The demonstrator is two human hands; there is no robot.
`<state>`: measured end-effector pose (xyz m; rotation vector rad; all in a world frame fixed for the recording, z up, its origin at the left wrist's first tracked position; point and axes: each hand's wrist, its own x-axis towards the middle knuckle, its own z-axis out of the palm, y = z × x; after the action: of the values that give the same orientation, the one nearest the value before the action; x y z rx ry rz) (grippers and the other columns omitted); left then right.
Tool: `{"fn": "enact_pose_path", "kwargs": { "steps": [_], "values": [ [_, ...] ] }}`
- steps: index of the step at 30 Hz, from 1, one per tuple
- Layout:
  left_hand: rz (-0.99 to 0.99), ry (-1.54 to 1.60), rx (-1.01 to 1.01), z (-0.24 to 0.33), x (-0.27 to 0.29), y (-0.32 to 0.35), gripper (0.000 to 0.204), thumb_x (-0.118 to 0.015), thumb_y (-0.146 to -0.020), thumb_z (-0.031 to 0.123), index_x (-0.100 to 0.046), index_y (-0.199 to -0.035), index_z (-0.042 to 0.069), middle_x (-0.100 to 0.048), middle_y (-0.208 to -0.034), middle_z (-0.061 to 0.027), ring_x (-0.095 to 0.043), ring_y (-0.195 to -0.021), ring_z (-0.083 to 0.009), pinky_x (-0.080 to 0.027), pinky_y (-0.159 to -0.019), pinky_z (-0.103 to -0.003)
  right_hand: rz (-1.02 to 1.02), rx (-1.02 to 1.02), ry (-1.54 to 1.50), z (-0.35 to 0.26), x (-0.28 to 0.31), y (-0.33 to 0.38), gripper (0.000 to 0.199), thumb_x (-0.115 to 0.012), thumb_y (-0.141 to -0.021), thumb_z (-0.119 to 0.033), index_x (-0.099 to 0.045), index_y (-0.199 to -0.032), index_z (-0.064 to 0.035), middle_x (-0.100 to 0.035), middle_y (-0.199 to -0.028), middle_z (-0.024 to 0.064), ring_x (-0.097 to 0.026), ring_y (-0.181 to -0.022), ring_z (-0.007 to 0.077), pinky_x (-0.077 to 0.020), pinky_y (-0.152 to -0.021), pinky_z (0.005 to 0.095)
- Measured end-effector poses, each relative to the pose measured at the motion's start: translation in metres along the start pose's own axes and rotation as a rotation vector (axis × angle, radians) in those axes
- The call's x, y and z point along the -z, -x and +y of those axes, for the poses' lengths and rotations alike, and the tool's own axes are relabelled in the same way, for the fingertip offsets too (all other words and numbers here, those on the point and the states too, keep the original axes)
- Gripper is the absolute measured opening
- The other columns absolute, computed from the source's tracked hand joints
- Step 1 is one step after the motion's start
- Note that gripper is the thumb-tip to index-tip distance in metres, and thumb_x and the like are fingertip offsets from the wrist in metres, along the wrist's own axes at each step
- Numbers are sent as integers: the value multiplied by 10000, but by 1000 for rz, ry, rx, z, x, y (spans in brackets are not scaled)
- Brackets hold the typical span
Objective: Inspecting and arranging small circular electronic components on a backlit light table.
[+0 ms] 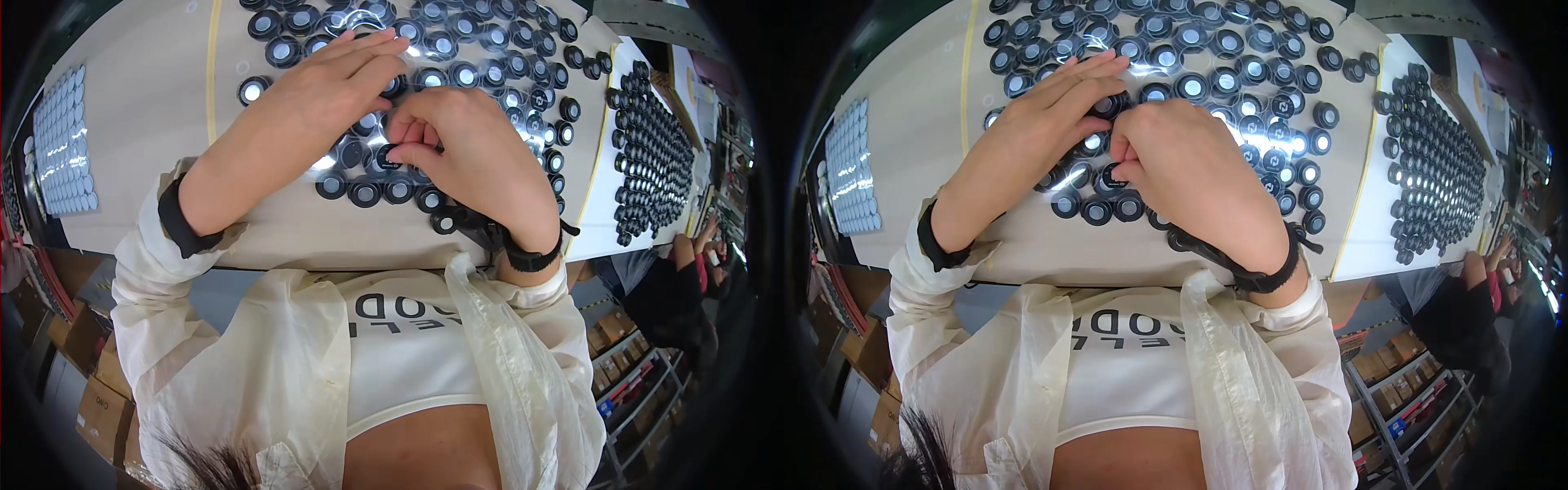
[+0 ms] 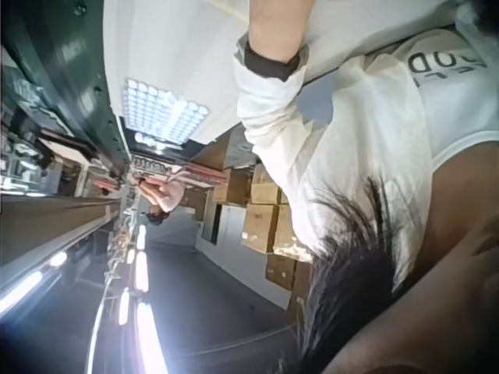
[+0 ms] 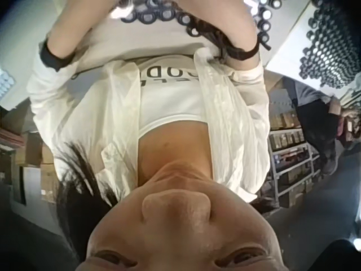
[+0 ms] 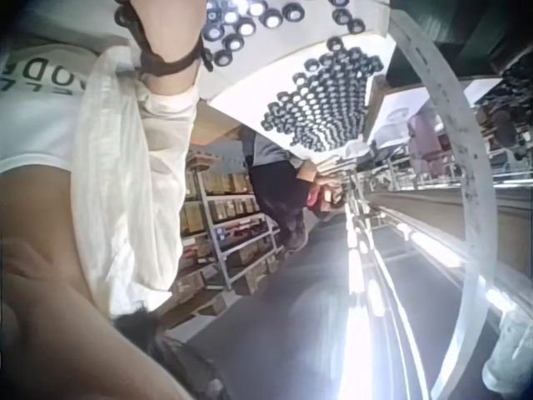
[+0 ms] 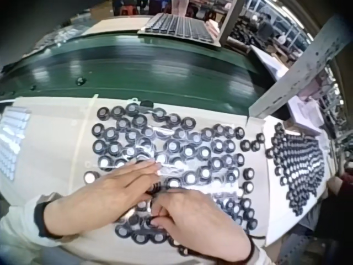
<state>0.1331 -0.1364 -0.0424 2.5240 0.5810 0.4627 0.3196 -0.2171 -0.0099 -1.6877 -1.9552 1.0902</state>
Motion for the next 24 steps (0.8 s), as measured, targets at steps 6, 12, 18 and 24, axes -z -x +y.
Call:
{"fn": "enact_pose_path", "kwargs": {
  "steps": [6, 12, 18, 24],
  "values": [
    [33, 7, -7, -3, -4, -2, 410, -689, -834, 33, -571, -1226, 33, -576, -1373, -107, -537, -1288, -286, -429, -1108, -417, 20, 13, -24, -2, 3, 3, 72, -723, -745, -48, -653, -747, -28, -653, -746, 114, -641, -786, 332, -501, -691, 431],
    [64, 16, -41, -7, 4, -3, 426, -701, -843, 57, -583, -1252, 40, -593, -1346, -105, -566, -1238, -307, -458, -1068, -386, 133, 105, -149, -21, 19, 34, 85, -745, -703, -16, -694, -765, -42, -657, -753, 78, -613, -730, 279, -487, -682, 353],
    [-13, 353, 11, 3, 46, -11, 448, -673, -903, 89, -560, -1332, 29, -608, -1308, -124, -611, -1158, -247, -478, -991, -315, 369, 62, -612, 0, 39, 41, 116, -798, -754, 18, -726, -840, -10, -698, -826, 48, -612, -761, 110, -470, -699, 236],
    [71, 1160, 262, 19, 32, -8, 434, -599, -973, 105, -476, -1365, -35, -590, -1314, -187, -605, -1168, -211, -499, -977, -324, 395, 73, -995, 2, 28, 26, 165, -749, -847, 13, -653, -980, 25, -678, -889, 55, -621, -817, 100, -510, -750, 216]
  ]
}}
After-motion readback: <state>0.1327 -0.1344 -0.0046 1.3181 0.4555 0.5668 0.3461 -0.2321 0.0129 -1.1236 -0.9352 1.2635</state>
